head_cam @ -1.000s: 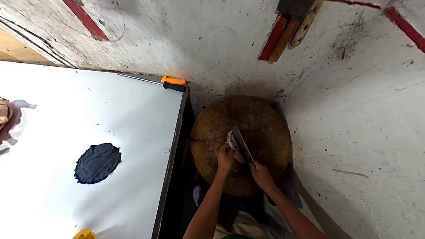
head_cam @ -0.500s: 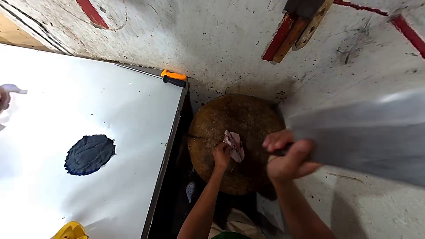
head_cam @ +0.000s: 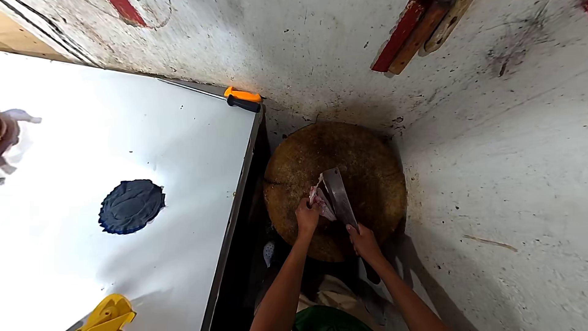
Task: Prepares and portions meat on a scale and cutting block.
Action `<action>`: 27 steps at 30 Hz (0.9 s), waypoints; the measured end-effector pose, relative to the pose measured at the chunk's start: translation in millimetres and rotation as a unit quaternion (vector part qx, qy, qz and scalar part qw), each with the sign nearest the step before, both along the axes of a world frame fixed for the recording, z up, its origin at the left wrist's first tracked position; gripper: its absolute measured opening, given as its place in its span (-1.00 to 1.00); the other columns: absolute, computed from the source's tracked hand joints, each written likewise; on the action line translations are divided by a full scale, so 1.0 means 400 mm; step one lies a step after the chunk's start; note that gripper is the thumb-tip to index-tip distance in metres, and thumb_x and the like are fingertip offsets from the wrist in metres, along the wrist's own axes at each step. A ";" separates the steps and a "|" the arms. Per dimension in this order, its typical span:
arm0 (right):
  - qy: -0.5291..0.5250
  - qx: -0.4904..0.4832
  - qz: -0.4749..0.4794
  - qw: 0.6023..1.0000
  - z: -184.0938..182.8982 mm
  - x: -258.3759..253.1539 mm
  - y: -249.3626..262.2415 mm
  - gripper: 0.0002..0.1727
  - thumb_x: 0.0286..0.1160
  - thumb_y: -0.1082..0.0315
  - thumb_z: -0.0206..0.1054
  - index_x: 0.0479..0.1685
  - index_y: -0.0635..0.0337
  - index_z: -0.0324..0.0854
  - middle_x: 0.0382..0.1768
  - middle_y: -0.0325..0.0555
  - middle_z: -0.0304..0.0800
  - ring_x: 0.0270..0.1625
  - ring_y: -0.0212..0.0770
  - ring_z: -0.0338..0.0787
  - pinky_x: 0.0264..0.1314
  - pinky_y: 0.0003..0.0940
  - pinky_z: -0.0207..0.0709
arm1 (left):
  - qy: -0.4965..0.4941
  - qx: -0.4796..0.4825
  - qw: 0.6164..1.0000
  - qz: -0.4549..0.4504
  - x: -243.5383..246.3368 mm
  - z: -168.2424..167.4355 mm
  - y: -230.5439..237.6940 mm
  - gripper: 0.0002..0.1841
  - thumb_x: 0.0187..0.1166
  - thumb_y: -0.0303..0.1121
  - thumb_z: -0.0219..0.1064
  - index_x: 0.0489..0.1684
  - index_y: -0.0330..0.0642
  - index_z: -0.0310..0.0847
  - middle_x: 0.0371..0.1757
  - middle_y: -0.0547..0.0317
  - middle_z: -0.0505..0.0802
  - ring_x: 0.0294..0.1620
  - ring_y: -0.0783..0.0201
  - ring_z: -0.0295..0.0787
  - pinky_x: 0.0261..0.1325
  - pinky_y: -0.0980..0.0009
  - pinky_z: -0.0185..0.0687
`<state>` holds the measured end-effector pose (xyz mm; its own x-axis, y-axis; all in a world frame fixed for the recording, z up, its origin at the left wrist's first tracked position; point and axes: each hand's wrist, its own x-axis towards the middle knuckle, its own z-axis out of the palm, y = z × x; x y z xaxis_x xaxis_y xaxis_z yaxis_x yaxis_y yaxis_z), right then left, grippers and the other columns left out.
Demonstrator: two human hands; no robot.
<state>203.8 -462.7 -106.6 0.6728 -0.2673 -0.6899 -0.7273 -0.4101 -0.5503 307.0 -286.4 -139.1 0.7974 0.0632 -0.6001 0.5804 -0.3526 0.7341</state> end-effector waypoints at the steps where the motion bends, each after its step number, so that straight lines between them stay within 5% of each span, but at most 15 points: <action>1: -0.017 -0.009 -0.007 1.000 0.011 -0.007 0.003 -0.58 0.86 0.07 0.08 -0.04 0.30 0.60 -0.58 -0.11 0.57 -0.63 -0.21 0.60 -0.48 -0.24 0.61 | -0.008 -0.002 1.000 0.003 0.006 -0.008 0.012 -0.70 0.63 -0.39 0.32 0.21 -0.36 0.64 0.02 -0.21 0.82 0.06 -0.02 0.79 0.21 0.02 0.65; 5: -0.093 -0.053 -0.003 0.994 0.083 -0.010 0.015 -0.54 0.85 0.05 0.08 -0.13 0.31 0.64 -0.58 -0.11 0.60 -0.59 -0.21 0.64 -0.42 -0.21 0.64 | -0.056 -0.055 0.997 0.000 0.024 0.004 0.075 -0.73 0.65 -0.42 0.23 0.19 -0.35 0.67 -0.06 -0.11 0.83 -0.06 0.14 0.80 0.11 0.15 0.71; 9: -0.255 -0.079 -0.002 0.964 0.175 0.025 0.076 -0.55 0.78 0.09 0.06 -0.25 0.29 0.65 -0.65 -0.25 0.56 -0.65 -0.39 0.59 -0.52 -0.40 0.57 | -0.050 -0.018 0.997 -0.062 0.070 0.031 0.139 -0.76 0.64 -0.36 0.23 0.02 -0.33 0.72 -0.21 0.01 0.81 -0.22 0.23 0.75 -0.03 0.21 0.69; 13: -0.387 -0.080 0.006 0.919 0.195 0.051 0.160 -0.60 0.80 0.19 0.09 0.05 0.42 0.63 -0.56 -0.19 0.65 -0.57 -0.41 0.66 -0.45 -0.45 0.66 | 0.025 -0.008 0.999 -0.046 0.074 -0.015 0.161 -0.74 0.66 -0.37 0.25 0.11 -0.36 0.65 -0.17 -0.07 0.80 -0.29 0.18 0.81 -0.11 0.20 0.79; 15: -0.307 -0.116 0.046 0.944 0.144 0.066 0.192 -0.58 0.78 0.23 0.11 0.25 0.46 0.61 -0.45 0.04 0.78 -0.44 -0.14 0.79 -0.29 -0.20 0.72 | 0.057 -0.028 0.998 -0.015 0.057 -0.020 0.157 -0.72 0.61 -0.43 0.30 0.19 -0.37 0.60 -0.12 -0.11 0.80 -0.30 0.16 0.84 -0.19 0.22 0.83; 18: 0.007 -0.112 0.149 0.983 0.053 0.123 0.197 -0.51 0.90 0.14 -0.08 0.56 0.28 0.40 -0.01 0.26 0.82 0.12 0.22 0.84 0.23 0.18 0.63 | 0.109 -0.048 0.993 -0.003 0.018 -0.019 0.141 -0.59 0.51 -0.53 0.38 0.34 -0.36 0.52 0.12 -0.23 0.78 -0.10 0.03 0.88 -0.07 0.12 0.87; 23: 0.021 -0.113 0.107 0.988 0.072 -0.082 0.192 -0.50 0.88 0.13 -0.02 0.46 0.37 0.48 -0.21 0.27 0.81 -0.10 0.24 0.85 0.06 0.19 0.67 | 0.030 -0.065 0.995 0.068 -0.026 -0.021 0.164 -0.76 0.56 -0.50 0.33 0.10 -0.43 0.62 -0.09 -0.17 0.80 -0.23 0.12 0.84 -0.14 0.19 0.83; 27: 0.110 -0.103 0.093 0.984 0.006 -0.230 0.191 -0.49 0.89 0.10 -0.05 0.56 0.27 0.40 -0.16 0.27 0.81 -0.04 0.24 0.85 0.10 0.18 0.66 | -0.097 -0.154 0.969 0.169 -0.009 -0.023 0.196 -0.85 0.57 -0.55 0.21 -0.08 -0.47 0.60 -0.28 -0.01 0.75 -0.30 0.25 0.72 -0.16 0.27 0.70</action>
